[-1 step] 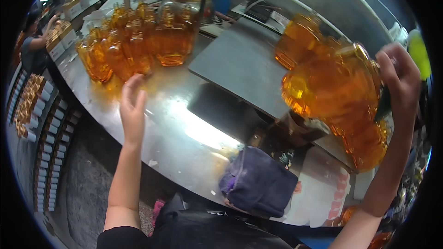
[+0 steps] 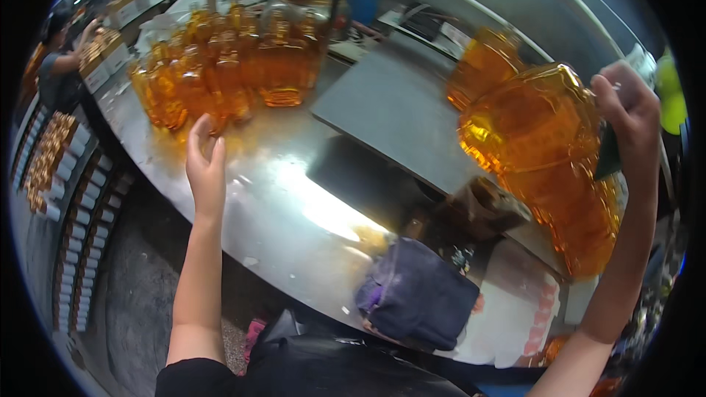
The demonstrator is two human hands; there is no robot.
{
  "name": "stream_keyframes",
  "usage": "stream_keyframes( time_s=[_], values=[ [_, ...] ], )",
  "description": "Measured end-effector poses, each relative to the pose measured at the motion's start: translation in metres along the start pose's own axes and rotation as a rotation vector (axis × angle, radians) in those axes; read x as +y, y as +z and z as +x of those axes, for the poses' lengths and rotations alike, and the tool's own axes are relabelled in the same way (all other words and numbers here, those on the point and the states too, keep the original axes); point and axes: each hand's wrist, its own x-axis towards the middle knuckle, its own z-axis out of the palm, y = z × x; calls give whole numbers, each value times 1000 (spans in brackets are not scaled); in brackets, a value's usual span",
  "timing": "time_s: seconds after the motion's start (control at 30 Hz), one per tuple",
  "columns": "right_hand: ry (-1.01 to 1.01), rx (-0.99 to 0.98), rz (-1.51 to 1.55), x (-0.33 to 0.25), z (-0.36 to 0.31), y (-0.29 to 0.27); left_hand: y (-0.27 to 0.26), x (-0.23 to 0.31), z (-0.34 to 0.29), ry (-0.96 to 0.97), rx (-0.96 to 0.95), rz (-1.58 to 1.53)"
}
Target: The person repeatedly picks up amber-colored bottles from a metal table, applies a rectangular label to the front, and smooths it with a green plastic squeegee. The person handles the bottles one at a time, placing each labeled bottle back on the table after finishing.
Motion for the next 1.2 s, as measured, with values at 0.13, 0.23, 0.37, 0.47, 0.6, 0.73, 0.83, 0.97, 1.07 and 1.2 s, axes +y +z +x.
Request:
stream_keyframes(
  time_s=[0.13, 0.23, 0.37, 0.47, 0.6, 0.73, 0.83, 0.97, 1.07, 1.2],
  values=[
    [55, -165, -67, 70, 38, 53, -11, -84, 65, 80, 219, 415],
    [134, -196, -218, 102, 47, 85, -2, -89, 88, 22, 226, 534],
    [114, -199, -173, 132, 50, 92, 0, -93, 101, 57, 354, 514],
    [148, -110, -247, 105, 34, 90, -8, -95, 92, 18, 379, 417],
    [147, -47, -343, 27, -32, 58, -26, -60, 50, -100, 248, 287],
    [218, 61, -287, -4, -139, 17, -40, -32, -14, -133, -22, -131],
    [576, 14, -351, -6, -193, -20, -26, 16, -61, -429, -325, -462],
    [843, 174, -272, 63, -287, -66, 34, 83, -108, -499, -628, -619],
    [931, 141, -406, 111, -397, -76, 93, 125, -130, -532, -837, -630],
    [975, -119, -462, 109, -472, -48, 149, 144, -161, -591, -1008, -604]
  ],
)
